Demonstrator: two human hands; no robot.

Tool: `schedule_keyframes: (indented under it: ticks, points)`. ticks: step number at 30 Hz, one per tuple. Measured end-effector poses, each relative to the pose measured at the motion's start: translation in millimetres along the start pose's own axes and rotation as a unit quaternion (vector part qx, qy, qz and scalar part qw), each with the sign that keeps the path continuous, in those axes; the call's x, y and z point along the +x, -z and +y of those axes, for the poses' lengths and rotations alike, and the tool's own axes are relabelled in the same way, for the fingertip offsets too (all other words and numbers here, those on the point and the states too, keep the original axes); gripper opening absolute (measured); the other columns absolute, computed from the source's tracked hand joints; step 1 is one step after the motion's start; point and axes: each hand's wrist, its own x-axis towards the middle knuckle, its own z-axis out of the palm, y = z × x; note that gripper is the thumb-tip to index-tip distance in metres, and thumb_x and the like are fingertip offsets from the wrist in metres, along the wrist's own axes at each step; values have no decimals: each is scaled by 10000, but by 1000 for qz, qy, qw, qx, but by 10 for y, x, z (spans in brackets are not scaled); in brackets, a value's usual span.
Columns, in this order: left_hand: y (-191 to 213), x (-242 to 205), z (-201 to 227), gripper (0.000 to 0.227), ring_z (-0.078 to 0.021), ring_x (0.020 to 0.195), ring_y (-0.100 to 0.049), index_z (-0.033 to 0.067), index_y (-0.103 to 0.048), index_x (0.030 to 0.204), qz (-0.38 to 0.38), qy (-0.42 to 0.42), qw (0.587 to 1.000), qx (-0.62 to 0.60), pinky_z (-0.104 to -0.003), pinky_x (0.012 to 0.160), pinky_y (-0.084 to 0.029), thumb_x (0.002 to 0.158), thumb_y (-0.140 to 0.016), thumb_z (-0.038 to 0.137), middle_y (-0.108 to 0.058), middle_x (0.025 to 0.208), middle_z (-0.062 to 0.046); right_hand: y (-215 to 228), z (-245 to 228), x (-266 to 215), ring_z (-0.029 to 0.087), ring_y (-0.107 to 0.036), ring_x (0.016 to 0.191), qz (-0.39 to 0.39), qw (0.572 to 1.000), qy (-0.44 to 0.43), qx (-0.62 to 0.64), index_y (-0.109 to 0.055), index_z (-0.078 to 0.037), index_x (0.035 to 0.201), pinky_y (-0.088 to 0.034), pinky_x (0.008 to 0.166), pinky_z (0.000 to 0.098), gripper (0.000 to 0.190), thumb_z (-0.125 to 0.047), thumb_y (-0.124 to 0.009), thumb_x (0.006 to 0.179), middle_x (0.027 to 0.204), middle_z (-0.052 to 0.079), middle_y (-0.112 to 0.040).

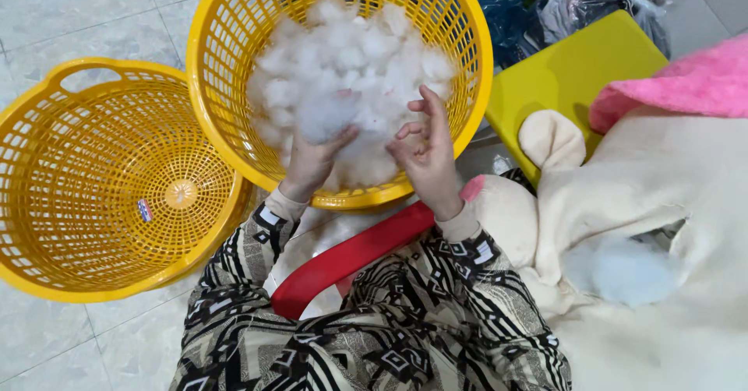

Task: The person repeatedly takes handfuls of white synthetic stuffing from a yellow basket and pushes them into an opening on the back of a large plush toy. The process is repeated continuously to fill the toy.

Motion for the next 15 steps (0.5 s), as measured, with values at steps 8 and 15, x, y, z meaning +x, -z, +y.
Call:
schedule_keyframes:
  ticks: [8, 15]
  points:
    - [74, -35, -291, 170, -153, 974, -690, 18, -713, 1070, 37, -7, 999, 33, -325, 907, -588, 917, -785, 30, -723, 1056, -40, -165, -43, 179, 154, -605, 718, -24, 958, 175, -226, -722, 22, 1037, -485, 671, 277, 85, 54, -719, 958, 831, 85, -650]
    - [343, 1, -390, 305, -175, 1036, -669, 22, -661, 1187, 134, 21, 990, -42, -336, 959, -565, 907, -781, -4, -699, 1124, -50, 147, -643, 135, 99, -558, 724, 199, 934, 250, -161, -680, -17, 1030, -433, 643, 234, 99, 59, -623, 1061, 943, 60, -672]
